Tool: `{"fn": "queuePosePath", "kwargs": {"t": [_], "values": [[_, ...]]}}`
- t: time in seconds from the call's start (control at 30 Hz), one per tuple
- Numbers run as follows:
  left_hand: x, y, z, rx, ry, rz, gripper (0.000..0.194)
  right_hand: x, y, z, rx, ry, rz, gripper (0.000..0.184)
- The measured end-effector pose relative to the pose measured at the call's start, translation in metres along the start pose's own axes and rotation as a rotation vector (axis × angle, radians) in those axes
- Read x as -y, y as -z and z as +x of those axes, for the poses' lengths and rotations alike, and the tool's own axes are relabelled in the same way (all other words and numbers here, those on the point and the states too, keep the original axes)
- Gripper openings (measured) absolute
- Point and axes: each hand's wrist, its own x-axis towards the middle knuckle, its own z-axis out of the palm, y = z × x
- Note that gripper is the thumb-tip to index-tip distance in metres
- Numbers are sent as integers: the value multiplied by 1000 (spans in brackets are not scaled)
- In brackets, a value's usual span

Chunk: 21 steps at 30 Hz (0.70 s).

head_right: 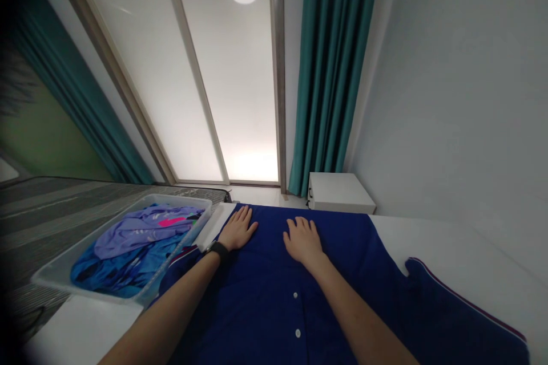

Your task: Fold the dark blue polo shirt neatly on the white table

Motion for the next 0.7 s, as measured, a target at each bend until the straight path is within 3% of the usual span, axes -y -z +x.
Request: {"fn": "queuePosePath", "kwargs": {"t": [0.17, 0.4, 0.57, 0.7], "values": [[1, 0, -2, -14, -9, -9, 64, 39, -26, 8, -58, 150, 104, 50], [4, 0, 4, -139, 92, -216, 52, 39, -38, 3, -56, 184, 132, 52], [35, 20, 20, -167, 293, -205, 48, 38, -37, 4, -63, 184, 141, 51], [64, 34, 31, -26, 352, -225, 38, 38, -38, 4, -71, 189, 153, 50]]}}
